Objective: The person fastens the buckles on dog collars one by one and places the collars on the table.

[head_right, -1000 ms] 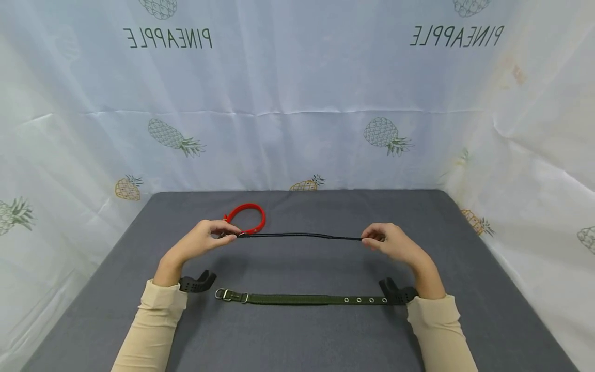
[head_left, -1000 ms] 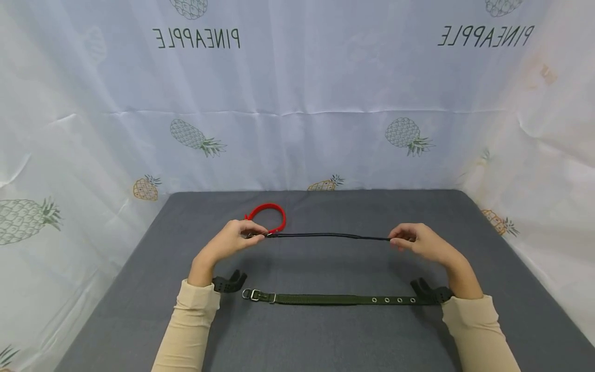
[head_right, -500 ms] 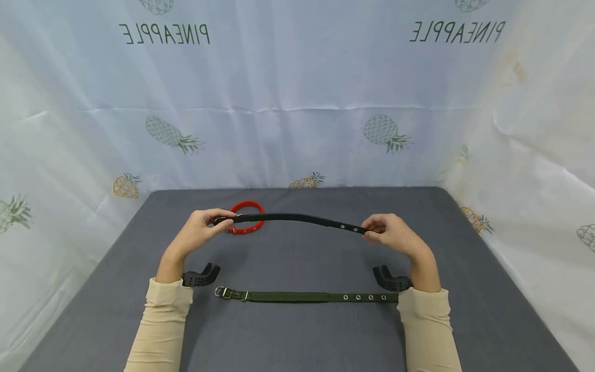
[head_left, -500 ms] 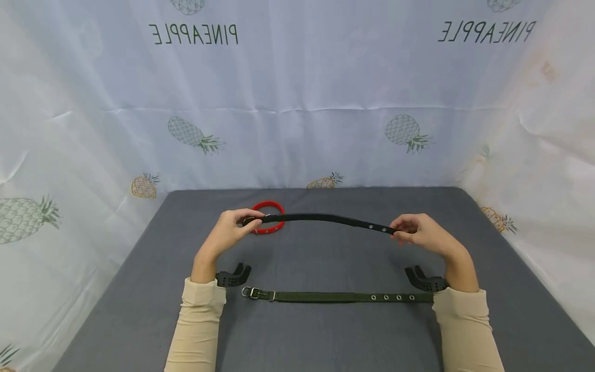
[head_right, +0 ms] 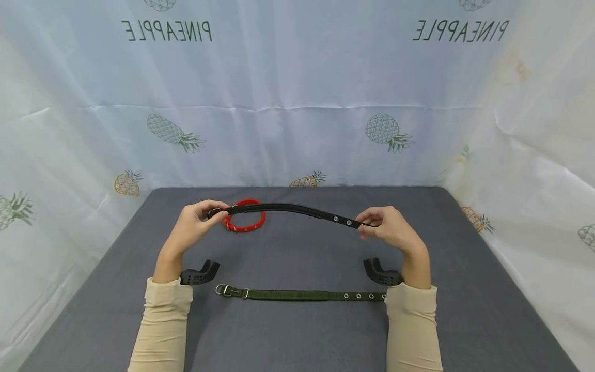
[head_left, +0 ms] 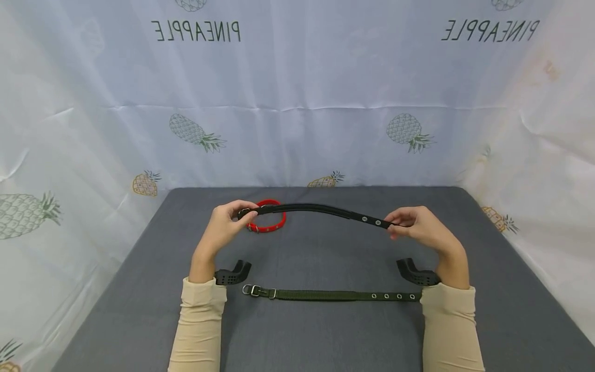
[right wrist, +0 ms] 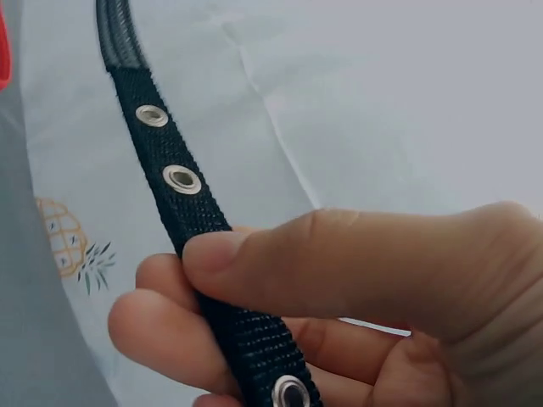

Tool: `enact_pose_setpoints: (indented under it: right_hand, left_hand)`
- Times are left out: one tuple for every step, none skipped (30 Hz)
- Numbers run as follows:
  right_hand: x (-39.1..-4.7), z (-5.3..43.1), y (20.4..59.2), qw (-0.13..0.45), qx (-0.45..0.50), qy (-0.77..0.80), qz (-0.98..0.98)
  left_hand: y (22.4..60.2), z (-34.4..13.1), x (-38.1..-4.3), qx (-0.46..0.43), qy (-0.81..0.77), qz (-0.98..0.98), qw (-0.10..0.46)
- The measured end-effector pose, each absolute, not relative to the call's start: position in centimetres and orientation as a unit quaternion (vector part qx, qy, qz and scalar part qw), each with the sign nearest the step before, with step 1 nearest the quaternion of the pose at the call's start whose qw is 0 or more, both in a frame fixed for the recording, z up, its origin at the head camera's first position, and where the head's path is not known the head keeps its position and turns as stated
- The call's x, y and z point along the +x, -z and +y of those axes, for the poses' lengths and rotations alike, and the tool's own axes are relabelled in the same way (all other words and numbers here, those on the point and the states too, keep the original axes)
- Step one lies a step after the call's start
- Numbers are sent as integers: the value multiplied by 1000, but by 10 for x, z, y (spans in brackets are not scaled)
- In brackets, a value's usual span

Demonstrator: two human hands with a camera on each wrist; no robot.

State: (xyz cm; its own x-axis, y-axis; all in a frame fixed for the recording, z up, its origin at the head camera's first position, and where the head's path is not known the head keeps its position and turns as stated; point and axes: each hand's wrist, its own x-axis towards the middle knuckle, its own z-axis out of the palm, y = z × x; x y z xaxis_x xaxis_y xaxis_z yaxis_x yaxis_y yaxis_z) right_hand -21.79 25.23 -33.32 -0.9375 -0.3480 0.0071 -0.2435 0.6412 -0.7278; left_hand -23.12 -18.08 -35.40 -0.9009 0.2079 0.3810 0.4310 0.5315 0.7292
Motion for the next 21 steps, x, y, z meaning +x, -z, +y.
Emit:
enact_pose_setpoints:
  right_hand:
    - [-218,251,333,63,-169,396,900]
    - [-218,249,332,59,-174,404,896]
    - [-218,248,332,56,-179,411,892]
    - [-217,246,332,53,-186,417,888]
    - [-217,245,332,52,-193,425,883]
    - [-217,243,332,53,-197,432,878]
    - [-217,243,332,55,-199,441,873]
    - [-217,242,333,57,-202,447,870]
    - [-216,241,333,60,-202,452,867]
    - [-216,240,333,63,-202,455,865]
    - [-216,239,333,66,-201,456,864]
    - [-216,238,333,67,-199,455,865]
    - [-216,238,333,67,-197,452,867]
    - [-215,237,332,67,-194,451,869]
    - [-215,237,332,67,-191,449,870]
    - [-215,237,333,67,-189,446,872]
    - [-215,237,333,66,-187,443,874]
    - [-215,238,333,66,-184,440,876]
    - [-214,239,333,66,-183,437,878]
    - [-214,240,334,66,-180,436,879]
    - [-214,242,334,68,-177,435,880]
  left_hand:
    - [354,-181,-231,-183,446,-866,130]
    - [353,-182,-231,-181,448,-865,134]
    - [353,-182,-230,-179,450,-864,137]
    - [352,-182,-230,-178,451,-863,142]
    - [352,-182,-230,-177,453,-862,146]
    - [352,-183,-229,-175,456,-859,152]
    - [351,-182,-229,-173,458,-858,157]
    - [351,-181,-228,-173,456,-857,166]
    - [350,-180,-228,-172,452,-857,176]
    - [350,-180,-227,-168,449,-858,185]
    - [349,-179,-227,-165,446,-859,191]
    - [348,-178,-226,-162,441,-860,199]
    - [348,-178,-225,-158,436,-862,205]
    - [347,-177,-225,-155,432,-863,210]
    - [347,-177,-224,-152,430,-864,213]
    - [347,-177,-224,-150,429,-864,216]
    - [347,-178,-224,-150,428,-864,220]
    - [347,-178,-224,-149,428,-863,223]
    - [347,-179,-224,-149,428,-862,226]
    - [347,-179,-224,-149,430,-861,228]
    - [348,-180,-225,-148,431,-860,229]
